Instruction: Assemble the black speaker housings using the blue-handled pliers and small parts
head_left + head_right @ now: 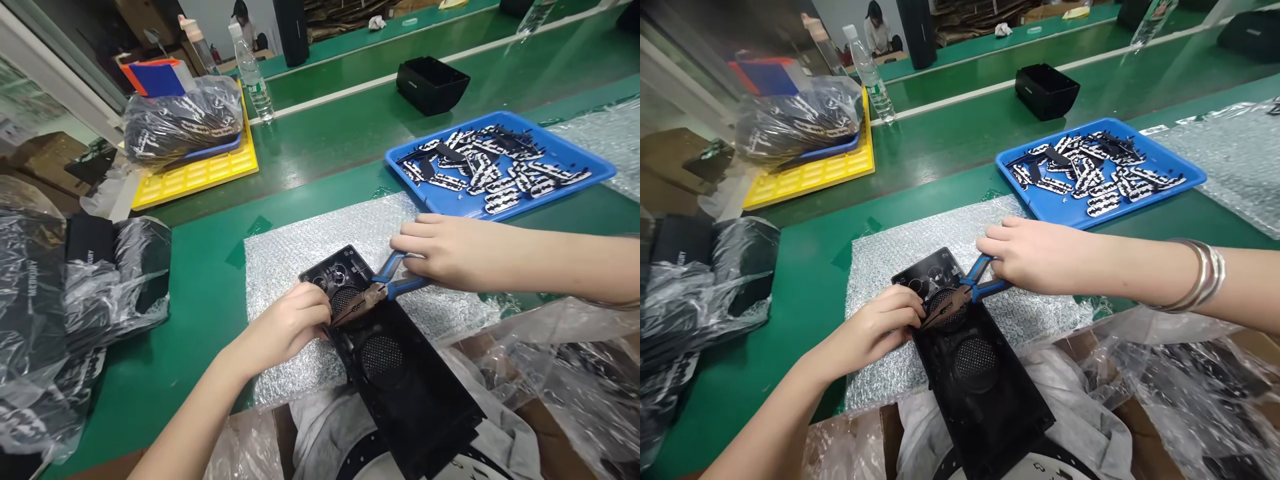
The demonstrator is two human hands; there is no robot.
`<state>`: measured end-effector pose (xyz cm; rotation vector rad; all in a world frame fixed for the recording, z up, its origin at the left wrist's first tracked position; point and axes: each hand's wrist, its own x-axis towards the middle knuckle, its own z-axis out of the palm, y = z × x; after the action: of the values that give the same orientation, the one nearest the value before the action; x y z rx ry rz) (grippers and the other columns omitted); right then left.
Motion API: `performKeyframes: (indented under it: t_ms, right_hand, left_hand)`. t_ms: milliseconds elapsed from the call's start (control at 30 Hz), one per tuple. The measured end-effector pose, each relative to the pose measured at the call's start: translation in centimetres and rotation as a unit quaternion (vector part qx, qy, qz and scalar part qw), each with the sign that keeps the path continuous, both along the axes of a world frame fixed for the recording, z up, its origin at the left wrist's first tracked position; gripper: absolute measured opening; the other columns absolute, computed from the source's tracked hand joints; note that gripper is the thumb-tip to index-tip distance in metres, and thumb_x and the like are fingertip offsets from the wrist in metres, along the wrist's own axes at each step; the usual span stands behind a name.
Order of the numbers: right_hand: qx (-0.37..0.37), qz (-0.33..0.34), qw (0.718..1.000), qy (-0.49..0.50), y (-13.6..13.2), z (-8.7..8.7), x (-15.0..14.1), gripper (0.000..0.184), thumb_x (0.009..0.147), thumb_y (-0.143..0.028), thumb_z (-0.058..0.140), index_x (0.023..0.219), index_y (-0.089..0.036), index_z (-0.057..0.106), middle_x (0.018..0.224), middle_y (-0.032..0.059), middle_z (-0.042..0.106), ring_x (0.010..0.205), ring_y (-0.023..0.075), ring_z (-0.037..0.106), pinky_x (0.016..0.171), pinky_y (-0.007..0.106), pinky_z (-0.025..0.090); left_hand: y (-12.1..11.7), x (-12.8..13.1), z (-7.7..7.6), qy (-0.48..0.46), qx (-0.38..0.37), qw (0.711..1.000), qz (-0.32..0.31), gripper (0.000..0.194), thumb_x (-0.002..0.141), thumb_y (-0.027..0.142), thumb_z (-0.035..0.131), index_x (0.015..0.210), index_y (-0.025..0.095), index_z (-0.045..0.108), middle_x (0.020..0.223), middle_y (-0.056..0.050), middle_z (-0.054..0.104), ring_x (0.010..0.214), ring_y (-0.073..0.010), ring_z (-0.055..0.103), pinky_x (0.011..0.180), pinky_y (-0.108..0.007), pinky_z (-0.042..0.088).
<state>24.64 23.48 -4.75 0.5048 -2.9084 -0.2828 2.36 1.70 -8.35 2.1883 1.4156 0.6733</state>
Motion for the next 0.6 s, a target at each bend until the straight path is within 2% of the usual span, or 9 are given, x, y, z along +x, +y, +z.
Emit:
performKeyframes:
  t_ms: [200,333,467,600]
  right_hand:
    - [-0.023,-0.081,0.996,-0.022,-1.4,-0.9,3.4,0.032,0.093,-0.007,0.047,0.066,-0.015,0.063,0.077,0.0074,0.048,0.074,0.0205,0.037,0.068,0.036,0.027]
    - [-0.003,-0.093,0.995,-0.025,-1.9,-1.0,5.3,0.029,0.093,-0.006,0.044,0.079,-0.013,0.069,0.08,0.0089,0.048,0.075,0.0209,0.039,0.068,0.036,0.029]
    - [0.002,-0.119,0.993,0.008,-2.4,-1.5,6.3,0.04,0.097,-0.006,0.035,0.074,-0.013,0.068,0.079,0.0095,0.048,0.074,0.0203,0.041,0.067,0.036,0.031]
    - [0.02,-0.11,0.993,0.045,-2.7,-1.9,6.3,0.038,0.097,-0.008,0.038,0.071,-0.013,0.065,0.081,0.0103,0.053,0.073,0.0202,0.043,0.068,0.034,0.035]
  left_hand:
    - [0.4,0.1,-0.2,-0.02,-0.016,1.0,-0.015,0.016,0.091,0.005,0.046,0.083,0.016,0.055,0.089,-0.006,0.058,0.094,-0.0214,0.052,0.083,-0.035,0.044]
    - [0.7,0.1,-0.3,-0.045,-0.012,0.999,-0.023,0.016,0.093,0.008,0.047,0.083,0.016,0.057,0.087,-0.005,0.058,0.093,-0.0212,0.053,0.082,-0.035,0.045]
    - [1.0,0.1,-0.3,-0.043,-0.002,0.999,-0.025,0.016,0.095,0.011,0.048,0.084,0.016,0.059,0.087,-0.006,0.06,0.091,-0.021,0.054,0.08,-0.034,0.045]
    - [1.8,-0.1,0.0,-0.046,-0.009,0.997,-0.055,0.015,0.096,0.01,0.051,0.088,0.014,0.063,0.09,-0.006,0.064,0.092,-0.0198,0.057,0.083,-0.033,0.046]
